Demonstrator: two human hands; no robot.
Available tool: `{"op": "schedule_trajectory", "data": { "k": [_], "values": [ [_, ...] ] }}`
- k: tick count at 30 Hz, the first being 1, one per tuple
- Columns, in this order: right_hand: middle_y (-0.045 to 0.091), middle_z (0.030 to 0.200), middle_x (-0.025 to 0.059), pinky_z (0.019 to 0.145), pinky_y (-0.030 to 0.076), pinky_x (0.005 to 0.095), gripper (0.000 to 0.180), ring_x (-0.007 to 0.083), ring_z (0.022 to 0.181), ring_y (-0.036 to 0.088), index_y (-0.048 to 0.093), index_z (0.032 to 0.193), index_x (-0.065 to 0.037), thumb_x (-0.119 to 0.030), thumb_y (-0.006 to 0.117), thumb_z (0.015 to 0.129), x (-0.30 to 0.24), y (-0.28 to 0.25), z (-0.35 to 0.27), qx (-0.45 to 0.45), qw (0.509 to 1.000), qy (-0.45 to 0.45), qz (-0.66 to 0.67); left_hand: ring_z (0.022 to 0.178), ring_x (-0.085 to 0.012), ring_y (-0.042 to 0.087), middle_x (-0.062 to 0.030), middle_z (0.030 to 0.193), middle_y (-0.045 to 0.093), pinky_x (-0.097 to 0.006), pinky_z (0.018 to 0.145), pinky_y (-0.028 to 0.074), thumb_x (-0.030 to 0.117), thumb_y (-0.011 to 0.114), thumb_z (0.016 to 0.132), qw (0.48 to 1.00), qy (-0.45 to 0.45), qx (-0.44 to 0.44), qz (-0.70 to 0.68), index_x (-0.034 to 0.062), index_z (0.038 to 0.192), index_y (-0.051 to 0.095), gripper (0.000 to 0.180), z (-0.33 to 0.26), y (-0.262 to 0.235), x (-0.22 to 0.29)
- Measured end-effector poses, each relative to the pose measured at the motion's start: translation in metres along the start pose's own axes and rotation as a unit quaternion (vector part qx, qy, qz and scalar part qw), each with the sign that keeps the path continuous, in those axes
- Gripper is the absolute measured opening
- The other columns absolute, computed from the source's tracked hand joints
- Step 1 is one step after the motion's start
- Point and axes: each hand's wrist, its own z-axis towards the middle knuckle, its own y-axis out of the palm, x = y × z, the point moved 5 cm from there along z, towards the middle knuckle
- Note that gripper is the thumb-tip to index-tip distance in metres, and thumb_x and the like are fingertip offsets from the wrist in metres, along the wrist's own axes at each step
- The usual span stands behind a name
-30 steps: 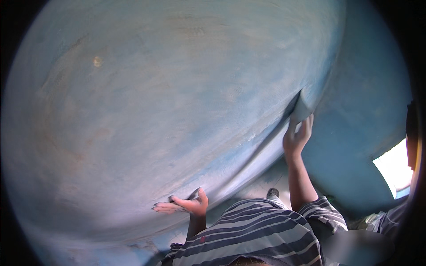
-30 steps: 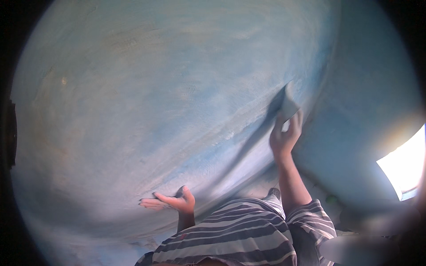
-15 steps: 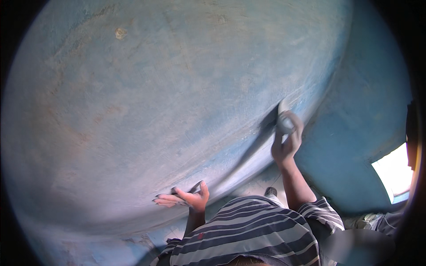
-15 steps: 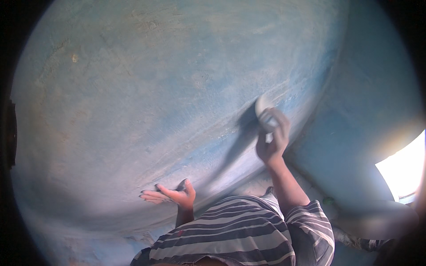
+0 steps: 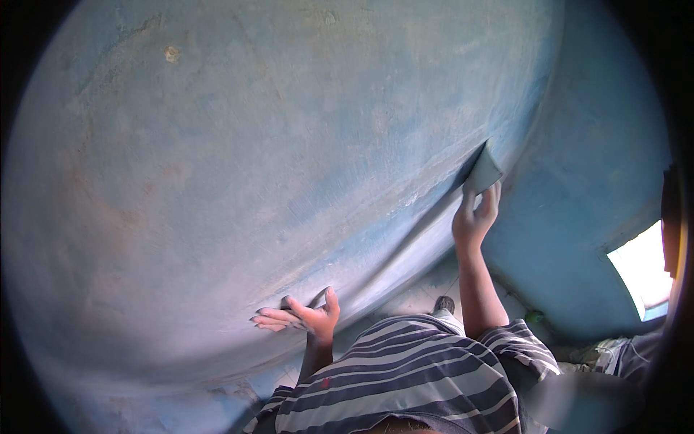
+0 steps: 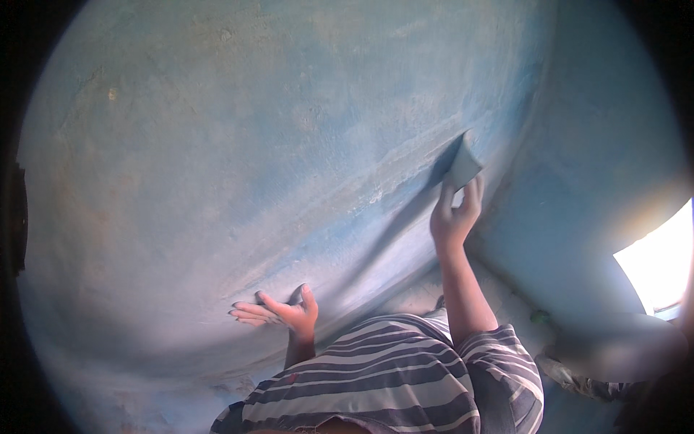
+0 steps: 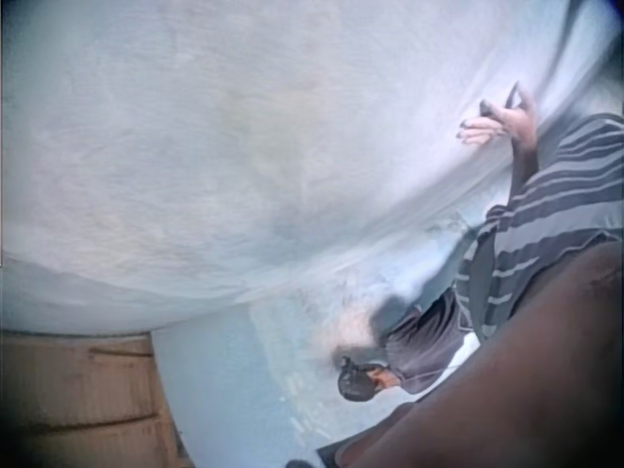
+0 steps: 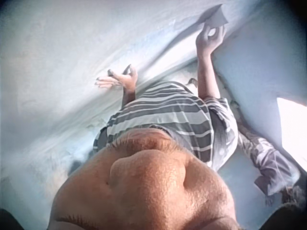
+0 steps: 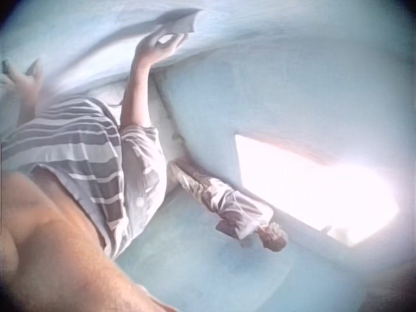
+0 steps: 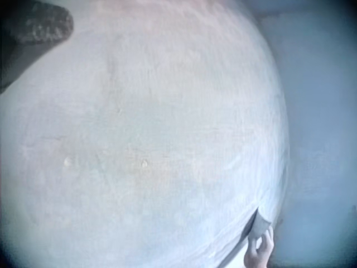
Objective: The person uses a sanding block to smooth a section of the ceiling. They move the block back and forth across the surface in a repetitive motion.
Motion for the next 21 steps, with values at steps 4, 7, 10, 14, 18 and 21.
{"op": "schedule_trajectory", "data": {
  "k": [4, 7, 10, 14, 18, 21],
  "values": [
    [0.065, 0.121, 0.0199, 0.103, 0.046, 0.0439, 0.020, 0.0357, 0.116, 0.062, 0.068, 0.101, 0.002, 0.009, 0.067, 0.083, -0.046, 0.007, -0.029, -0.087, 0.980, -0.179, 0.019, 0.152, -0.0555, -0.008, -0.0319, 0.167, -0.005, -0.075, 0.113, -0.004, 0.067, 0.051, 0.094, 1.000, 0.009, -0.003, -0.005, 0.0102, 0.163, 0.017, 0.095, -0.002, -0.002, -0.001],
    [0.065, 0.117, 0.0171, 0.099, 0.046, 0.0380, 0.015, 0.0316, 0.108, 0.062, 0.066, 0.103, 0.004, 0.005, 0.061, 0.089, -0.004, 0.004, -0.001, -0.027, 0.998, -0.052, 0.034, 0.152, -0.0560, -0.008, -0.0319, 0.167, -0.005, -0.075, 0.112, -0.005, 0.067, 0.052, 0.093, 1.000, 0.002, -0.006, 0.002, 0.0101, 0.162, 0.017, 0.096, 0.001, -0.005, 0.007],
    [0.066, 0.115, 0.0153, 0.096, 0.046, 0.0355, 0.019, 0.0282, 0.106, 0.061, 0.065, 0.109, 0.005, 0.006, 0.057, 0.092, 0.012, 0.003, 0.008, 0.014, 0.998, 0.042, 0.048, 0.152, -0.0567, -0.008, -0.0320, 0.167, -0.005, -0.075, 0.112, -0.005, 0.066, 0.053, 0.093, 1.000, 0.001, -0.005, 0.002, 0.0093, 0.162, 0.017, 0.097, -0.002, -0.005, 0.008],
    [0.066, 0.122, 0.0196, 0.105, 0.045, 0.0445, 0.025, 0.0370, 0.118, 0.061, 0.069, 0.103, 0.002, 0.012, 0.066, 0.080, -0.055, 0.007, -0.020, -0.128, 0.972, -0.187, 0.056, 0.152, -0.0568, -0.009, -0.0320, 0.167, -0.006, -0.075, 0.112, -0.006, 0.065, 0.053, 0.093, 1.000, 0.000, -0.010, 0.003, 0.0083, 0.162, 0.017, 0.096, -0.003, -0.005, 0.005],
    [0.066, 0.114, 0.0171, 0.098, 0.045, 0.0351, 0.021, 0.0311, 0.106, 0.062, 0.065, 0.108, 0.006, 0.009, 0.058, 0.088, 0.017, 0.003, 0.004, 0.014, 0.998, 0.009, 0.055, 0.152, -0.0570, -0.009, -0.0323, 0.167, -0.006, -0.077, 0.111, -0.006, 0.065, 0.053, 0.094, 1.000, 0.004, -0.004, 0.006, 0.0078, 0.162, 0.017, 0.096, -0.002, -0.003, 0.006],
    [0.065, 0.115, 0.0182, 0.099, 0.044, 0.0356, 0.024, 0.0319, 0.111, 0.061, 0.065, 0.112, 0.006, 0.007, 0.059, 0.089, 0.011, 0.000, 0.007, -0.020, 0.999, 0.005, 0.047, 0.151, -0.0587, -0.010, -0.0335, 0.166, -0.006, -0.080, 0.109, -0.004, 0.070, 0.053, 0.090, 1.000, -0.019, -0.014, -0.006, 0.0136, 0.162, 0.017, 0.098, -0.010, 0.000, 0.001]
  ]
}}
